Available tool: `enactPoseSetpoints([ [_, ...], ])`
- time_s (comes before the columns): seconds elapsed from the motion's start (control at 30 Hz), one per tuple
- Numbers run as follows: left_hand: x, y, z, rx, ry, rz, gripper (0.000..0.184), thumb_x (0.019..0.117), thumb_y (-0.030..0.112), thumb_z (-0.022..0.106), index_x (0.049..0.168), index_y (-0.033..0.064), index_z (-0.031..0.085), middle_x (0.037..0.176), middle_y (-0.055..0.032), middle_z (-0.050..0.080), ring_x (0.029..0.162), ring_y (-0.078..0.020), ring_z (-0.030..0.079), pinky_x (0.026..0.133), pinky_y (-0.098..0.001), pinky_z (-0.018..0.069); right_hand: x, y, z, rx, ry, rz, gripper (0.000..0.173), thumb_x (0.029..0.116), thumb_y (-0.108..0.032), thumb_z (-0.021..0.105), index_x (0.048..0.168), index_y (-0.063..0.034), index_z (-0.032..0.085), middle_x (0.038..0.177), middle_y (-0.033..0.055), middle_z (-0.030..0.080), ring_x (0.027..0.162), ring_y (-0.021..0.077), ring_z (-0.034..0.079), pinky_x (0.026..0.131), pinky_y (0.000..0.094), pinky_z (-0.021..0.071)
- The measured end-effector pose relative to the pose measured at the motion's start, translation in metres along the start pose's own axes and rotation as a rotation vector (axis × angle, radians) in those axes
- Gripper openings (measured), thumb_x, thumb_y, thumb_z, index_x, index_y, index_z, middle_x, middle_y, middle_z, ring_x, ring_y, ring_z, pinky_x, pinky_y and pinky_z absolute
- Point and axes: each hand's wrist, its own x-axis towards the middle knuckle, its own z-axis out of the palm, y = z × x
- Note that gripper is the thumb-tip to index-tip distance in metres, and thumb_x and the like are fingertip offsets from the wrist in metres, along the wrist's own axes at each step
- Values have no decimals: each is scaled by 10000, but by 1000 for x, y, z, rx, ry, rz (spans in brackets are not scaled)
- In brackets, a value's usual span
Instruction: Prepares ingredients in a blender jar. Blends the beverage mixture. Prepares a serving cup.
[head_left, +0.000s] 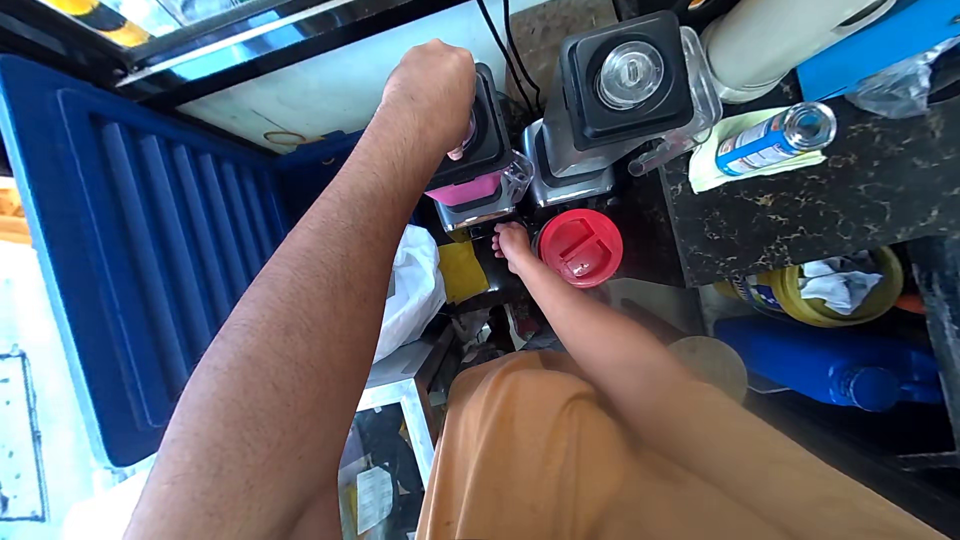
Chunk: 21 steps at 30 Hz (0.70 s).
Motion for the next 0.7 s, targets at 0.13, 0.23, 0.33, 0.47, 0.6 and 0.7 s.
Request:
enactPoseSetpoints([
  [0.13,0,-1,1,-22,6,2,442,780,111,836,1206,88,720,1174,-225,677,1135,-443,632,901,-646,514,-2,0,0,-1,-4,-14,333,1093,-283,435,1280,-45,574,918,92,639,698,172,622,607,347,539],
  [0.23,1,-1,1,-27,11,2,427,781,106,831,1194,88,723,1170,-226,678,1128,-445,635,896,-650,515,-2,0,-1,3,-7,-16,328,1093,-277,434,1278,-44,573,912,89,633,692,170,619,602,347,538],
  [0.33,1,-2,1,-23,12,5,430,784,114,832,1199,88,722,1172,-222,679,1133,-444,632,900,-646,515,-2,0,0,9,-5,-12,320,1093,-274,436,1269,-45,576,907,85,633,686,168,619,599,342,540],
  [0.47,0,-1,1,-18,13,5,414,782,109,830,1184,91,730,1152,-219,686,1117,-440,641,894,-643,517,-1,1,0,23,-3,-12,308,1091,-275,443,1255,-52,576,884,83,633,667,166,619,580,335,536],
  [0.6,0,-1,1,-12,15,2,416,782,102,827,1186,98,729,1147,-217,687,1114,-436,642,892,-639,518,-1,0,0,18,0,-6,314,1092,-282,445,1263,-55,578,882,82,630,670,169,618,582,336,535],
  [0.7,0,-1,1,-15,13,8,415,789,101,821,1193,92,727,1147,-220,686,1117,-437,641,897,-638,516,-1,0,-1,7,1,-6,316,1090,-285,443,1259,-54,579,892,88,636,676,170,621,590,342,537],
])
